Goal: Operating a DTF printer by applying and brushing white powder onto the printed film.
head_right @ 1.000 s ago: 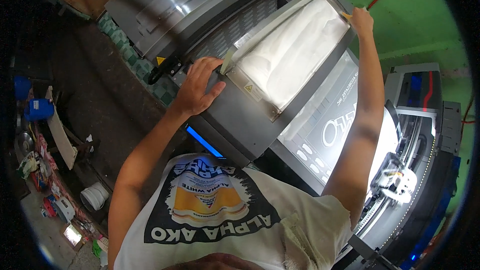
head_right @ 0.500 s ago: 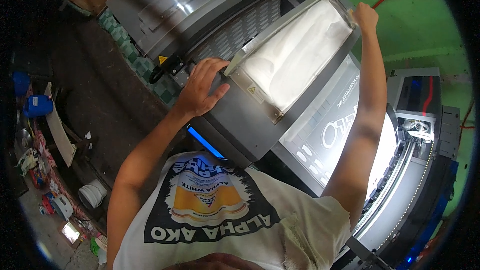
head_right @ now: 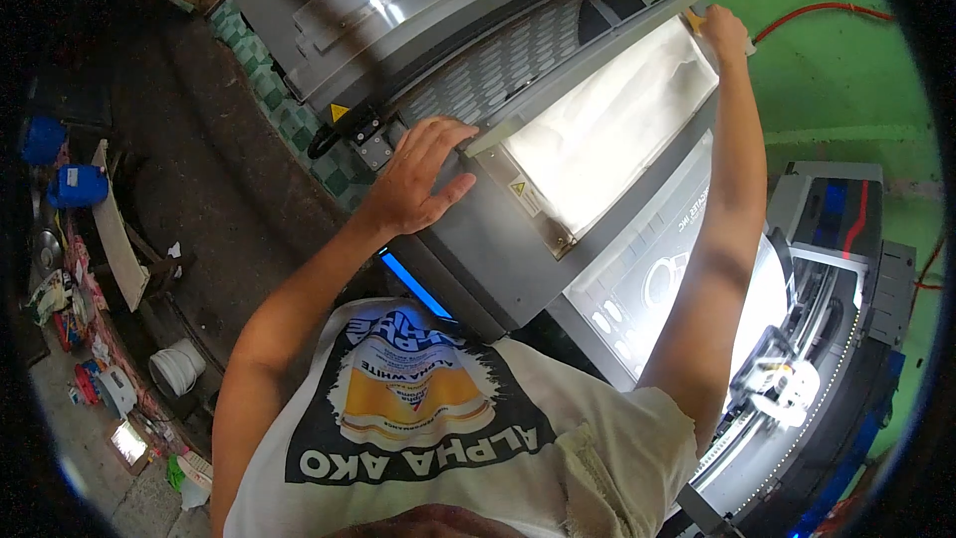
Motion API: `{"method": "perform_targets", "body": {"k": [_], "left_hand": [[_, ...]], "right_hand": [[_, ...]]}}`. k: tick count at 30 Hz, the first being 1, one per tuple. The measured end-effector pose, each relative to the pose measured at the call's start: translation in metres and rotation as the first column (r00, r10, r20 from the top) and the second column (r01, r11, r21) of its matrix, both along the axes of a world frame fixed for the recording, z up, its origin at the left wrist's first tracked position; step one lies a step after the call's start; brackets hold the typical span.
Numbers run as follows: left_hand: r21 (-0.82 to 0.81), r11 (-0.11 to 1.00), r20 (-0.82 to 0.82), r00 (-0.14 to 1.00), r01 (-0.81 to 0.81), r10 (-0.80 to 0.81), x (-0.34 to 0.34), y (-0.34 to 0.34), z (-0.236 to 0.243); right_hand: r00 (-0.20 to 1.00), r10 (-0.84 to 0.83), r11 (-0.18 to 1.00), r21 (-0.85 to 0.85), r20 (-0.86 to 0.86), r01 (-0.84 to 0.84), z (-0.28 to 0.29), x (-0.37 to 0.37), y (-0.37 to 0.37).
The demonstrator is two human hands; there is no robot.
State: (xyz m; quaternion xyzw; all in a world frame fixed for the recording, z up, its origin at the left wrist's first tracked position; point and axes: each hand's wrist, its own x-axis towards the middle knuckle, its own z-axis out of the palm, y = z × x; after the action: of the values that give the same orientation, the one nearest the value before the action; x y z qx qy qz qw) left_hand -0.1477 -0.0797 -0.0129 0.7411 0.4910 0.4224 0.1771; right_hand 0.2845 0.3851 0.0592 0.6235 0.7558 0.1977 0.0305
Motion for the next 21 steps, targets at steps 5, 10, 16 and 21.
{"method": "perform_targets", "body": {"k": [5, 10, 16, 21], "left_hand": [[-0.017, 1.000, -0.004, 1.000, -0.023, 0.023, -0.004, -0.002, -0.001], [-0.003, 1.000, 0.010, 1.000, -0.009, 0.009, 0.001, -0.001, -0.003], [-0.044, 0.999, -0.001, 1.000, 0.002, -0.002, -0.002, -0.001, -0.001], [-0.039, 0.999, 0.010, 1.000, 0.009, -0.008, -0.001, -0.001, -0.003]], "right_hand": [[1.000, -0.025, 1.000, -0.009, -0.010, 0.025, 0.025, -0.018, -0.008], [0.998, -0.054, 0.997, 0.058, 0.044, 0.051, 0.000, 0.013, -0.010], [0.988, 0.146, 0.989, -0.040, 0.044, -0.145, 0.007, -0.010, -0.015], [0.973, 0.199, 0.967, 0.139, 0.119, -0.214, -0.005, 0.014, -0.016]]}}
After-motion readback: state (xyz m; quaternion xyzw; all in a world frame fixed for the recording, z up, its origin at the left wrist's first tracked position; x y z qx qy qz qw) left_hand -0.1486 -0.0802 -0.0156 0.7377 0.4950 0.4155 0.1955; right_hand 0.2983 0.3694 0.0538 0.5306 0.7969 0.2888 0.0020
